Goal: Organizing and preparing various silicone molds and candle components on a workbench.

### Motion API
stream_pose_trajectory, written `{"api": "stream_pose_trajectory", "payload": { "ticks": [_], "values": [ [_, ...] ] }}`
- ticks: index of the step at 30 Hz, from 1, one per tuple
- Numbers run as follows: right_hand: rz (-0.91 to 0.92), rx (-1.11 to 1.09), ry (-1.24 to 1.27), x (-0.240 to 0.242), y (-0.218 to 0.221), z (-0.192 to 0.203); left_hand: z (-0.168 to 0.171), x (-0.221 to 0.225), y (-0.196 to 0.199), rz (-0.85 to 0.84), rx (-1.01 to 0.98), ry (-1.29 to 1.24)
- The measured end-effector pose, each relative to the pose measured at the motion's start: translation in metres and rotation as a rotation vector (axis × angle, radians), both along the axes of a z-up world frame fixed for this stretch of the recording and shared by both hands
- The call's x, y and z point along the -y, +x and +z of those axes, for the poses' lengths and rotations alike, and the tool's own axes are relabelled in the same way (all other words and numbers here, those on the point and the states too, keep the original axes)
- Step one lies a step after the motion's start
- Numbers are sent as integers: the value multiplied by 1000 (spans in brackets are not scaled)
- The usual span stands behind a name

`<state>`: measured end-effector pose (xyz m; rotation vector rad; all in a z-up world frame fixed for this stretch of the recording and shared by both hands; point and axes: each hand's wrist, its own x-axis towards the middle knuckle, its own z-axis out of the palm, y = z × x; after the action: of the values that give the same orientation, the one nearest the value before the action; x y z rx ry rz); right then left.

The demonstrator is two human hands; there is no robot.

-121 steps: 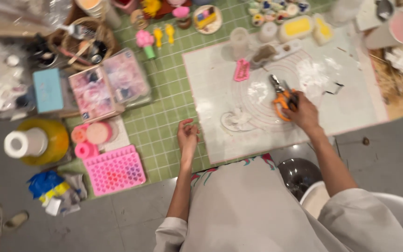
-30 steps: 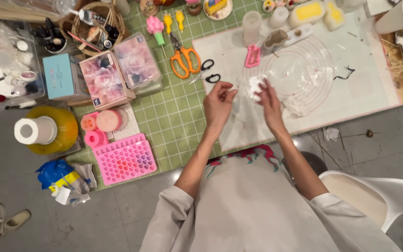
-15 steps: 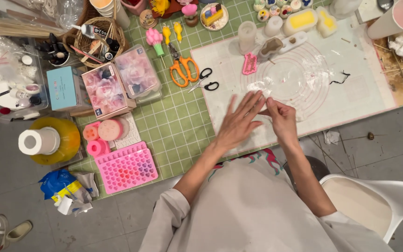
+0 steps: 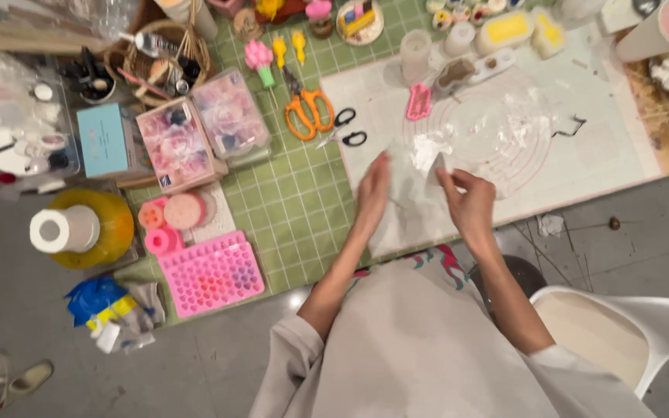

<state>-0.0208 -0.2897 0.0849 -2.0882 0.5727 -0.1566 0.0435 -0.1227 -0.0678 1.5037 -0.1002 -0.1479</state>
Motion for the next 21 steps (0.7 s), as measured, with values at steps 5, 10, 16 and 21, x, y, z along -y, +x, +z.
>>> {"api": "stream_pose_trajectory", "payload": {
  "ticks": [5, 10, 16, 21],
  "values": [
    [295, 175, -273, -39, 1, -8, 60, 7, 1, -45, -559, -586],
    [569, 297, -164, -53, -9, 6, 77, -31, 0, 51, -621, -785],
    [946, 272, -605, -11, 30, -82, 56, -30, -11, 51, -426, -459],
    [230, 190, 55, 0, 29, -65, 91, -39, -4, 24, -335, -290]
  ]
}}
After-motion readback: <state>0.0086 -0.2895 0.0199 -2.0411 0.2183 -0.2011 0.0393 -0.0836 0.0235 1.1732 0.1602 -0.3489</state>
